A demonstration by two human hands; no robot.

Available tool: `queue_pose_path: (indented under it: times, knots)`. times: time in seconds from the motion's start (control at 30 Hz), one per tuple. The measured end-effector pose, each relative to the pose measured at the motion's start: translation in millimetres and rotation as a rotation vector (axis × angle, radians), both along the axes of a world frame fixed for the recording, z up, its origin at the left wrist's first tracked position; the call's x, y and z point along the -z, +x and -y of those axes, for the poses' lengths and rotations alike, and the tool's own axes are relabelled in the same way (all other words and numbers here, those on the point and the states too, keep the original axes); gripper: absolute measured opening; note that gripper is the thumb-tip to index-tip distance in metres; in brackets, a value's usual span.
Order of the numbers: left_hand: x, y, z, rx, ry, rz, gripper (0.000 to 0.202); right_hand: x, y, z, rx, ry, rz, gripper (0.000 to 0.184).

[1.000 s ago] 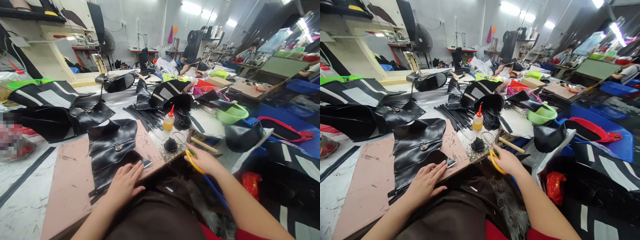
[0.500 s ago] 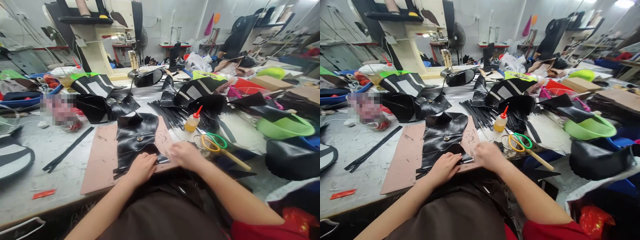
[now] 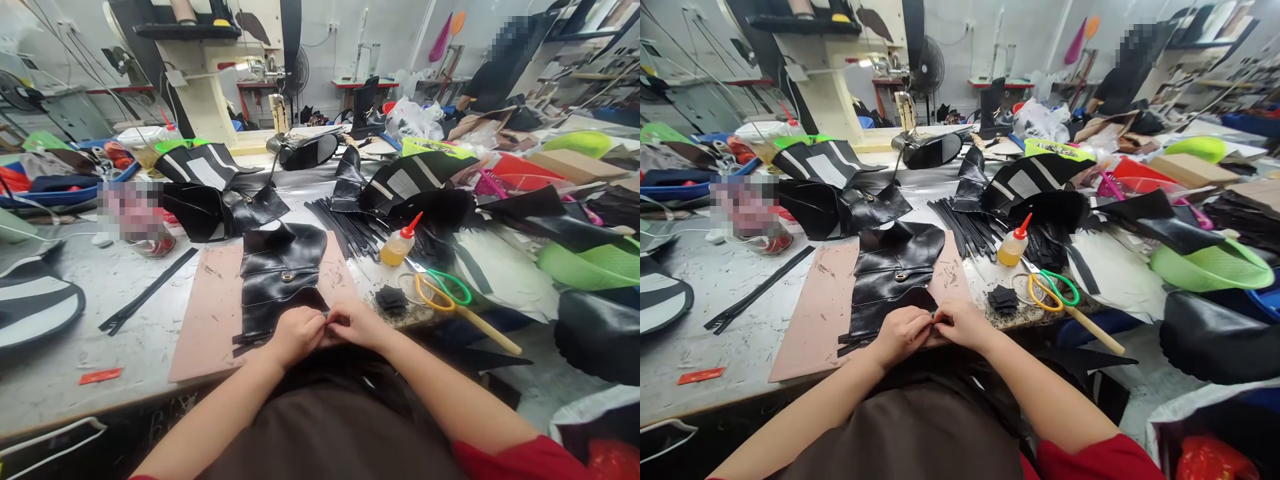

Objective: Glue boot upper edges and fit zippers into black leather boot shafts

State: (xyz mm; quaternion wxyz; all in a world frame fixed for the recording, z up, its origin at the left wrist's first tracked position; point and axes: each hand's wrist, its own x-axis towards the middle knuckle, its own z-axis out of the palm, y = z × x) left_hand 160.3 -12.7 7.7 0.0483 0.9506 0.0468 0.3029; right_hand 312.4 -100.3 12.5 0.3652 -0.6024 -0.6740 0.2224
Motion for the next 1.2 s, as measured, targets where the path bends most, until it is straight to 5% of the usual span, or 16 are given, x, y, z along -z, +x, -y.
queue_pose_path:
  times: [0.27, 0.7, 1.2]
  knots:
    - [-0.5, -4, 0, 0.041, -0.009, 0.080, 0.013, -7.4, -6, -2, 0.010, -0.114, -0.047, 0.020]
    - [1.2, -5, 0, 0.033, -0.058, 0.072, 0.011, 13.0, -8, 11, 0.094, 0.164, -0.171, 0.013]
    - [-0.8, -6, 0, 0.000, -0.064, -0.004, 0.024, 12.1, -13, 13, 0.127, 0.199, -0.075, 0.008]
